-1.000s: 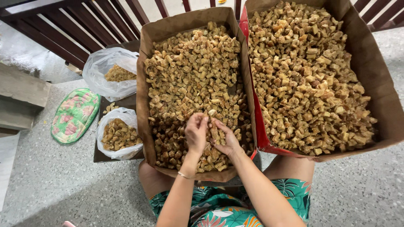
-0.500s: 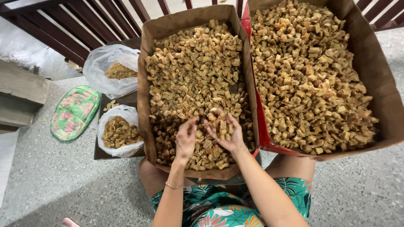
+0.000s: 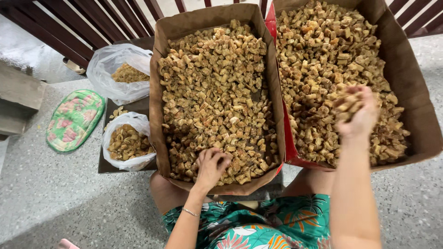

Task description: The person sits on the floor with two large cardboard boxes filled with dried fruit pieces. They repeatedly scoop handfuls of the pieces from the left box, sift them through their fingers, and drop them back into the same box. Occasionally, they transfer a small amount of the pieces into a plastic bag on the floor.

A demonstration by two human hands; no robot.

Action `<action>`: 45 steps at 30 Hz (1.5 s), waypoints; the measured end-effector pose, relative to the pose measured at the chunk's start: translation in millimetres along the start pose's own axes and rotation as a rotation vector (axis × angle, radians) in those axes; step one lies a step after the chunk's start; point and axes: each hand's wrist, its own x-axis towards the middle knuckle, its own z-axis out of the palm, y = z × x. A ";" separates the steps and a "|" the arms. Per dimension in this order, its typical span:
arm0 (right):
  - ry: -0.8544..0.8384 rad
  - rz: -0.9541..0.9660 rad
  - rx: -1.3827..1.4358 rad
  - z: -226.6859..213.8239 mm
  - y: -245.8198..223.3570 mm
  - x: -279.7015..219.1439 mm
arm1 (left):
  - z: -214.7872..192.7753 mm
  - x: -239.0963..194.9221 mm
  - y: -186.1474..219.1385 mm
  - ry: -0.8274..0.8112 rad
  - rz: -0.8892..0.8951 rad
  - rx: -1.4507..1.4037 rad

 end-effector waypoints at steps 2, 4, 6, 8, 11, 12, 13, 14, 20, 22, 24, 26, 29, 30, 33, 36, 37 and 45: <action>0.062 -0.087 -0.139 -14.0 -13.2 14.6 | -5.0 -2.4 7.4 -0.044 0.068 -0.035; 0.075 -0.148 -0.278 -19.2 -16.2 23.3 | -7.6 7.2 12.0 -0.031 0.109 -0.104; 0.187 -0.186 -0.474 -16.4 -8.9 22.4 | -5.9 30.6 14.4 0.035 0.130 -0.210; 0.203 -0.219 -0.574 -12.9 -2.6 17.0 | 1.1 63.0 18.4 0.095 -0.011 -0.196; 0.122 -0.191 -0.487 -6.1 16.3 -5.7 | 11.7 110.0 25.4 0.134 -0.042 -0.084; 0.126 -0.136 -0.397 -0.2 26.5 -15.7 | 13.7 123.0 27.4 0.121 -0.043 -0.023; 0.057 -0.139 -0.360 5.5 35.9 -25.9 | 15.6 130.4 28.8 0.108 -0.045 0.038; -0.011 -0.141 -0.324 10.7 44.6 -36.3 | 18.0 131.5 29.5 0.108 -0.037 0.039; -0.136 0.020 -0.155 40.9 97.3 -77.9 | 22.5 117.0 19.5 0.159 0.028 -0.160; -0.144 0.073 -0.144 47.6 121.1 -84.6 | 23.1 110.7 15.2 0.169 0.021 -0.299; -0.209 0.100 -0.149 53.0 151.7 -90.9 | 16.6 102.2 10.1 0.324 0.205 -0.309; -0.250 0.115 -0.259 57.3 186.1 -98.1 | 4.1 91.7 6.9 0.349 0.184 -0.357; -0.363 -0.104 -0.689 60.5 223.9 -112.3 | -23.1 65.0 -2.3 0.296 -0.005 -0.788; -0.458 -0.327 -0.894 59.5 231.0 -119.2 | -34.7 51.3 -10.3 0.347 0.038 -1.125; -0.611 -0.524 -1.223 61.9 240.0 -136.4 | -74.5 10.5 -44.5 0.709 -0.015 -0.360; -0.677 -0.408 -1.245 60.1 233.4 -136.3 | -109.5 -15.6 -103.1 0.915 -0.076 -0.297; -0.696 -0.357 -1.222 59.5 230.6 -134.9 | -113.1 -22.5 -123.0 1.008 -0.167 -0.132; -0.564 -0.270 -1.213 56.2 225.4 -126.5 | -129.3 4.0 -238.1 1.061 -0.510 -0.217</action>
